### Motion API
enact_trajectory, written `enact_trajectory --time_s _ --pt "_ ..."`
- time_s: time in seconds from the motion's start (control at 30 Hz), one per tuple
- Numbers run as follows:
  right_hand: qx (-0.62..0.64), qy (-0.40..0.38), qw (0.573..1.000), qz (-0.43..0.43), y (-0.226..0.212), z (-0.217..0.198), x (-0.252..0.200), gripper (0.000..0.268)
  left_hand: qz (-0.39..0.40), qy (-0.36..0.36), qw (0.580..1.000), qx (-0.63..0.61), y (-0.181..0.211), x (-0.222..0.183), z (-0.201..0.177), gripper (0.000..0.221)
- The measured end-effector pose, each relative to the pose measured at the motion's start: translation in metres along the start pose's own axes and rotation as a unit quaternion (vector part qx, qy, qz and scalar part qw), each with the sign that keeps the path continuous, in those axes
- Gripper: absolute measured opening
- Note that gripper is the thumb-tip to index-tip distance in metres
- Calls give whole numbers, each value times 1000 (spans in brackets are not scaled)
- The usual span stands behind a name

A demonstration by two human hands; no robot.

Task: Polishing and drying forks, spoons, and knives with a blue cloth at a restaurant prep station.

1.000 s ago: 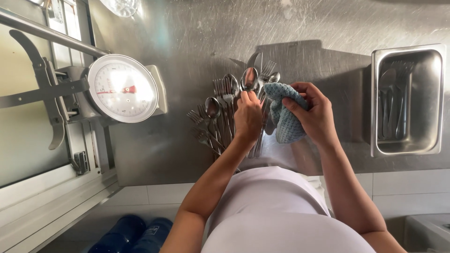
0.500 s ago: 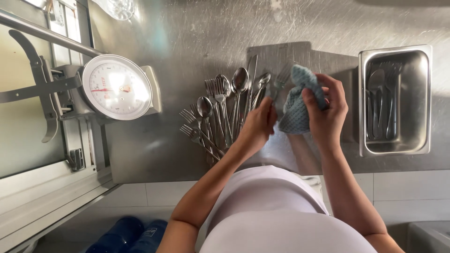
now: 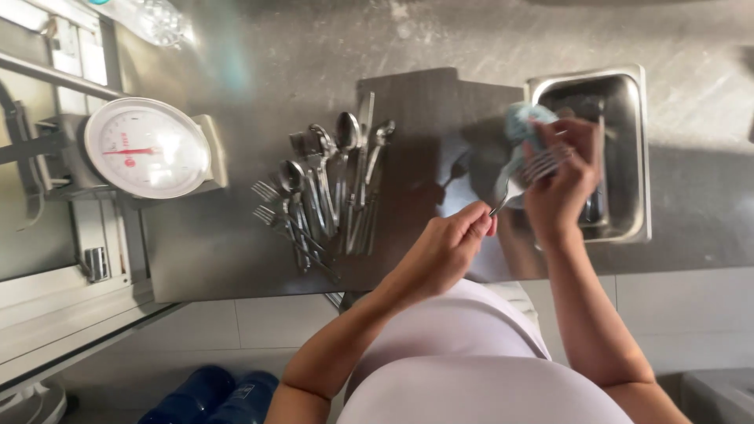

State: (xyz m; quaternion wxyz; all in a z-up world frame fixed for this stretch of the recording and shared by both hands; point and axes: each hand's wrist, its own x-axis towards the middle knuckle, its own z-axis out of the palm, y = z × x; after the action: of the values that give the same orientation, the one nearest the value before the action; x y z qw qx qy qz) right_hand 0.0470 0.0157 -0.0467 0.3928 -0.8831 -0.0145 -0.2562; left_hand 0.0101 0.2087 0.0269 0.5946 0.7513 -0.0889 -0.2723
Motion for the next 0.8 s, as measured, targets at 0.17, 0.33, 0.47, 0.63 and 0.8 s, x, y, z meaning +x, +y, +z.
enact_trajectory --time_s 0.17,0.33,0.47,0.63,0.8 --pt "15 48 998 35 28 -37 -19 25 2 7 999 -47 3 21 39 27" --pt "41 80 995 37 36 -82 -13 29 -19 31 999 -39 6 41 76 29" --pt "33 -59 995 -70 51 -99 -5 45 -13 40 999 -29 22 49 109 23" --pt "11 -66 995 -73 75 -115 10 52 -33 52 998 2 20 67 138 25" --pt "59 -137 985 -81 106 -126 12 48 -61 80 994 -29 18 79 163 28"
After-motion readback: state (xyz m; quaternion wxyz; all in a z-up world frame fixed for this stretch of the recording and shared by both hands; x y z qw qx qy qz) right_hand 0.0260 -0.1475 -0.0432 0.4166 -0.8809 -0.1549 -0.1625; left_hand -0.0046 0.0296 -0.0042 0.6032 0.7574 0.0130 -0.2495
